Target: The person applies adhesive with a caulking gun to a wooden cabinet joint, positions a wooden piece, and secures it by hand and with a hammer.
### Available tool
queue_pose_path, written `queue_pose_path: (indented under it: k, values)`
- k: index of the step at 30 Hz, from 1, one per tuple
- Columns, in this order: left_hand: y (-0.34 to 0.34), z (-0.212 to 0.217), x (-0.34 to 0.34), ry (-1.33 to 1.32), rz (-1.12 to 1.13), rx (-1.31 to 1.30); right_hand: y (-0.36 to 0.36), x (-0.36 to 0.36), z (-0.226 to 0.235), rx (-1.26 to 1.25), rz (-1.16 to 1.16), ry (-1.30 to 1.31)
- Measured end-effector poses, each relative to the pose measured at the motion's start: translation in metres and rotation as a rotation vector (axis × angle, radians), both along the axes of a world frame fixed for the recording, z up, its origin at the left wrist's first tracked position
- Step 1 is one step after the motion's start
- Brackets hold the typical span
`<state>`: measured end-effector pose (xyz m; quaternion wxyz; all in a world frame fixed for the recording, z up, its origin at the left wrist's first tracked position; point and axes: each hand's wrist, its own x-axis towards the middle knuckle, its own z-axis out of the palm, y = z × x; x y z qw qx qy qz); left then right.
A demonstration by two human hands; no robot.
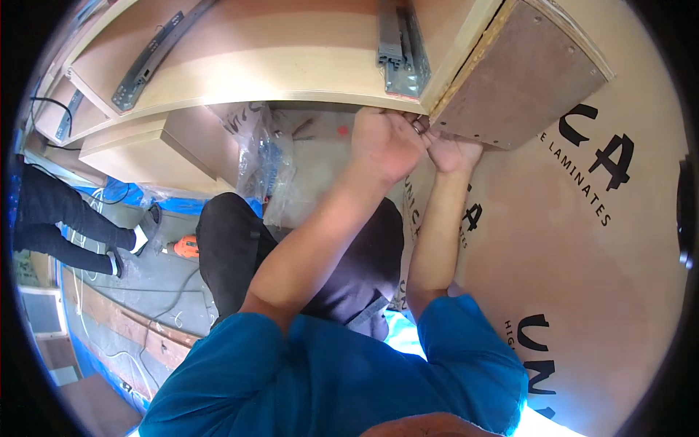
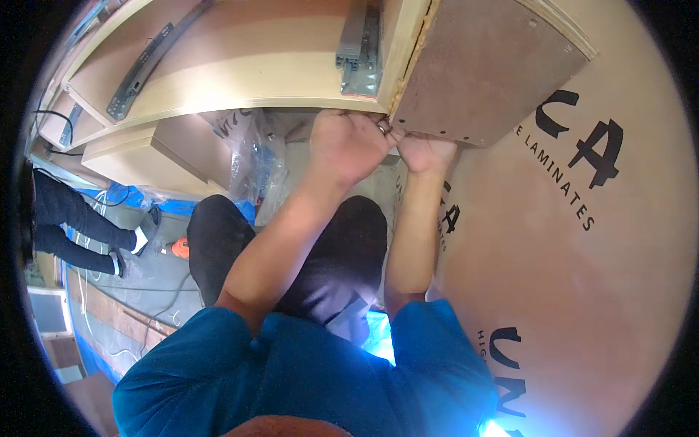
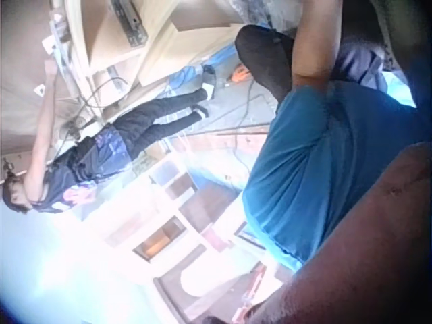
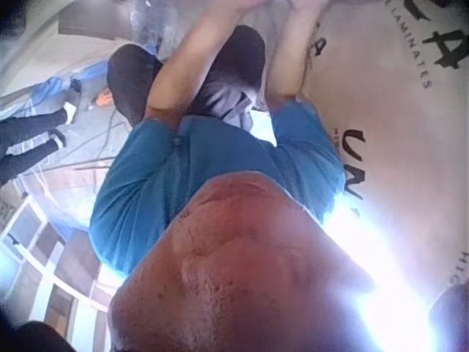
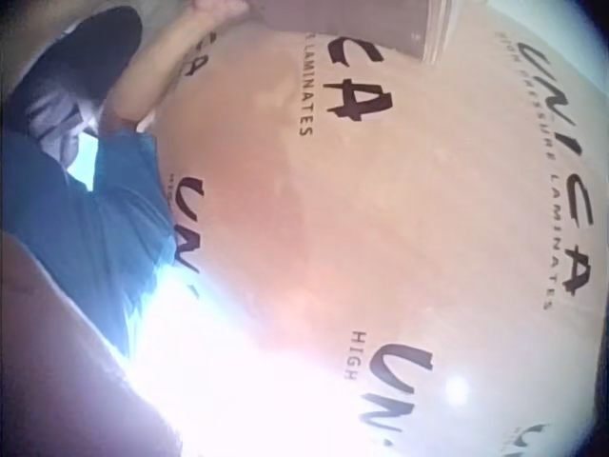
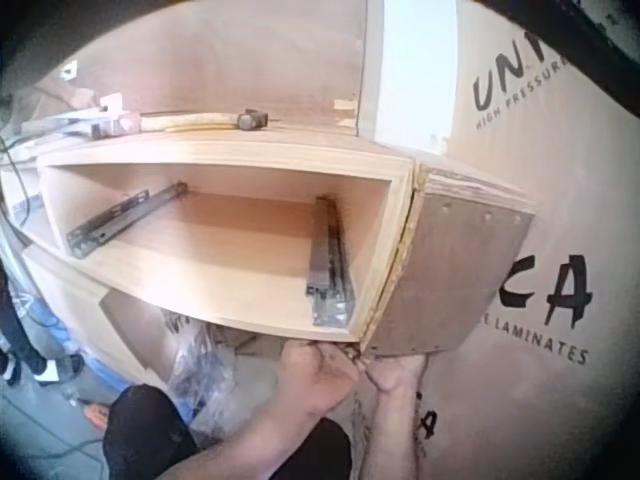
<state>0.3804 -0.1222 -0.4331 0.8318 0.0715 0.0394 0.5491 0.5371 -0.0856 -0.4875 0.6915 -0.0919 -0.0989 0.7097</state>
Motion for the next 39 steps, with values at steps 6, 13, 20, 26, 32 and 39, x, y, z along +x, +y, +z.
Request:
queue_pose_path:
  k: [6,13,20,26,32,39]
  values:
    - [-0.008,0.001,-0.002,0.047,0.007,-0.014,-0.015,-0.009,0.014,0.136,-0.085,0.010]
    - [-0.009,-0.005,-0.003,-0.019,-0.024,0.064,-0.016,-0.004,-0.022,0.412,0.236,0.197]
    - [0.012,-0.050,-0.017,-0.086,-0.170,0.426,-0.019,-0.008,-0.047,0.633,0.078,-0.212]
    - [0.003,-0.033,-0.019,-0.185,-0.162,0.312,-0.026,-0.028,-0.028,0.472,-0.003,-0.202]
    - [-0.001,-0.038,-0.031,0.038,-0.192,0.293,-0.024,-0.020,-0.028,0.504,0.145,-0.213]
    - [-0.043,-0.075,-0.050,1.176,0.156,0.741,-0.038,-0.057,0.004,0.418,-0.178,-0.269]
